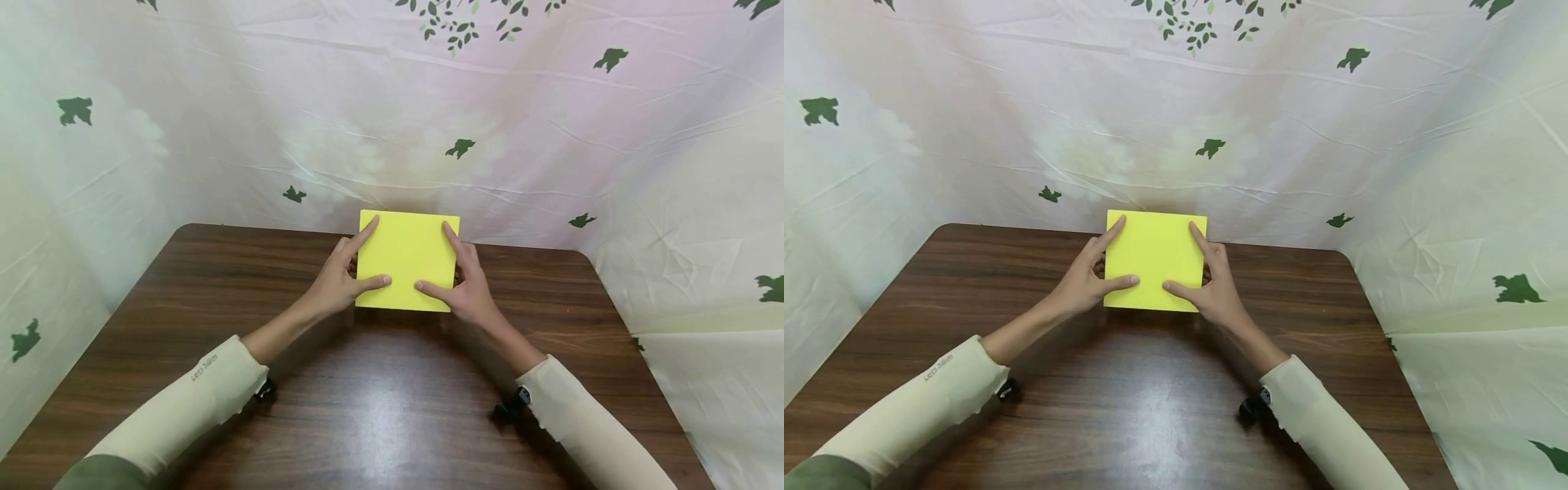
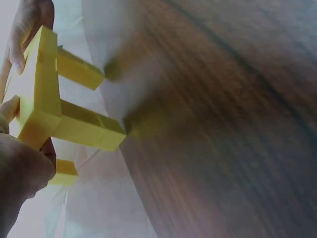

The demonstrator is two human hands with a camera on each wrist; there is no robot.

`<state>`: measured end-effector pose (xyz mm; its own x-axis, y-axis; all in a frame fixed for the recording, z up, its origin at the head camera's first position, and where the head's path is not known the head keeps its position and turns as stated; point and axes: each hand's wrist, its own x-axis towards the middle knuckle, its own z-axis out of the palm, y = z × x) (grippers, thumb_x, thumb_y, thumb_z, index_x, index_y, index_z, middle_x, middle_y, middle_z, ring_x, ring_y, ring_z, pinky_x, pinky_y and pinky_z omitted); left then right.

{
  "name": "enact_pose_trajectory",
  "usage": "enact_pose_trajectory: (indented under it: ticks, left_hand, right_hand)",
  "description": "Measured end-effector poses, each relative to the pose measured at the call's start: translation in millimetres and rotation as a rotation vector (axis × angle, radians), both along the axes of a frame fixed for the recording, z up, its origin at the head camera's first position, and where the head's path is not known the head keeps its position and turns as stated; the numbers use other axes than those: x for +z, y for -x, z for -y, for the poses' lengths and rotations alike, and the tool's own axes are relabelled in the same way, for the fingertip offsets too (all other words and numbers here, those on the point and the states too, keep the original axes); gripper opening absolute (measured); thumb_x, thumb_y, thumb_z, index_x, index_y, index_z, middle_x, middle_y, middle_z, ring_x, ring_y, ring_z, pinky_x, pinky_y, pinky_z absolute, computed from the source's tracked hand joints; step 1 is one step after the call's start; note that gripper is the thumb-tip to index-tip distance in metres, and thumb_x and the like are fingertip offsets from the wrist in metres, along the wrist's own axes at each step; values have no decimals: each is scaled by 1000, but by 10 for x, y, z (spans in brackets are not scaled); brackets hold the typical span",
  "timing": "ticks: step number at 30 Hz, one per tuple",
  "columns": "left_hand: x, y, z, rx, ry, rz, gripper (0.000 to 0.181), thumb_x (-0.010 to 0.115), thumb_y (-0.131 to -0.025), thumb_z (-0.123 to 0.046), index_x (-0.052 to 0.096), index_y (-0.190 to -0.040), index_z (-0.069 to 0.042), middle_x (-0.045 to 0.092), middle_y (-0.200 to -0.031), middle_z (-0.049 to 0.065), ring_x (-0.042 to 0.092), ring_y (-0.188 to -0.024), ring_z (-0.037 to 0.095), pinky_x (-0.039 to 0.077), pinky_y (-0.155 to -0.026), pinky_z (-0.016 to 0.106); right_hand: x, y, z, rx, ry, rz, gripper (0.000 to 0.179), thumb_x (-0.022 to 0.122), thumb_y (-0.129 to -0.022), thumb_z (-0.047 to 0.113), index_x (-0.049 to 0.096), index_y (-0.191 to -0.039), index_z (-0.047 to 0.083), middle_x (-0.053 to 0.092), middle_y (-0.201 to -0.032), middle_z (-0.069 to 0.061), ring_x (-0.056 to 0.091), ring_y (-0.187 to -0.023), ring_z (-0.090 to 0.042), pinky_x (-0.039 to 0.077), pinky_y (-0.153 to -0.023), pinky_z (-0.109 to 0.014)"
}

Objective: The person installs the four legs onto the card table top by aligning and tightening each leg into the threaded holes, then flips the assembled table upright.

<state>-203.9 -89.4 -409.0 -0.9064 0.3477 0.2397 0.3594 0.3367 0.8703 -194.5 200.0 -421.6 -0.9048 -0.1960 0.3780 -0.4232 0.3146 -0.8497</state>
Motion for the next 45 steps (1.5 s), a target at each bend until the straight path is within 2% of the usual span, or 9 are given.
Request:
enact_pose_trajectory:
  ticks: [9, 15, 19, 22, 25, 33, 36, 40, 45]
  left_hand:
    - [194, 105, -28, -35, -80, 79, 102, 95, -95, -28, 35, -173, -55, 59, -144, 9, 69, -110, 32, 66, -82, 35]
    - [329, 182, -77, -32, -108, 183, 103, 95, -95, -22, 35, -176, -47, 66, -131, 15, 72, -94, 26, 65, -77, 29]
    - [379, 230, -109, -21, -103, 246, 102, 94, -95, -24, 36, -176, -45, 59, -159, 12, 78, -105, 30, 69, -91, 38]
    - [394, 272, -124, 0, -48, 267, 100, 94, -94, -30, 37, -175, -47, 43, -178, 4, 70, -129, 31, 64, -108, 48]
    - [406, 312, -132, 17, 0, 291, 99, 95, -93, -35, 39, -174, -47, 36, -183, 2, 56, -143, 32, 57, -118, 57]
    - [426, 407, -144, 26, 16, 395, 98, 95, -94, -35, 40, -175, -44, 32, -184, 5, 53, -145, 39, 56, -120, 63]
    - [424, 434, -146, 33, 6, 436, 99, 95, -93, -33, 40, -175, -43, 25, -188, 4, 49, -154, 41, 51, -127, 65]
    - [413, 471, -149, 33, -6, 479, 99, 94, -94, -32, 39, -176, -41, 20, -190, 5, 41, -164, 43, 44, -133, 67]
    - [423, 495, -147, 23, 0, 496, 99, 93, -95, -34, 38, -177, -40, 17, -191, 5, 34, -169, 42, 40, -135, 68]
  right_hand:
    - [276, 88, -61, 31, -27, 174, 115, 92, -93, 11, 24, -179, 48, 36, -165, -19, 73, -116, -26, 69, -82, -25]
    - [435, 203, -112, 59, -46, 280, 111, 91, -96, 17, 23, -180, 45, 58, -158, -22, 78, -113, -30, 71, -80, -31]
    - [512, 250, -141, 53, -78, 359, 111, 90, -97, 20, 20, -181, 44, 58, -155, -24, 79, -110, -30, 72, -80, -32]
    - [549, 281, -155, 52, -91, 385, 112, 91, -97, 20, 20, -181, 39, 59, -154, -23, 77, -112, -29, 72, -82, -32]
    - [577, 307, -162, 60, -114, 392, 112, 91, -97, 20, 20, -182, 33, 63, -151, -23, 77, -113, -29, 71, -83, -29]
    - [597, 390, -164, 22, -248, 441, 112, 90, -97, 36, 18, -183, 30, 55, -167, -17, 76, -109, -24, 59, -102, -32]
    - [589, 417, -149, 21, -232, 490, 113, 90, -96, 38, 17, -183, 32, 53, -170, -18, 78, -105, -24, 55, -114, -42]
    - [575, 442, -137, 17, -193, 536, 112, 90, -97, 39, 18, -183, 32, 37, -183, -13, 75, -115, -26, 47, -127, -50]
    - [553, 465, -147, 6, -168, 561, 110, 90, -97, 39, 20, -182, 33, 27, -188, -11, 72, -122, -28, 51, -122, -44]
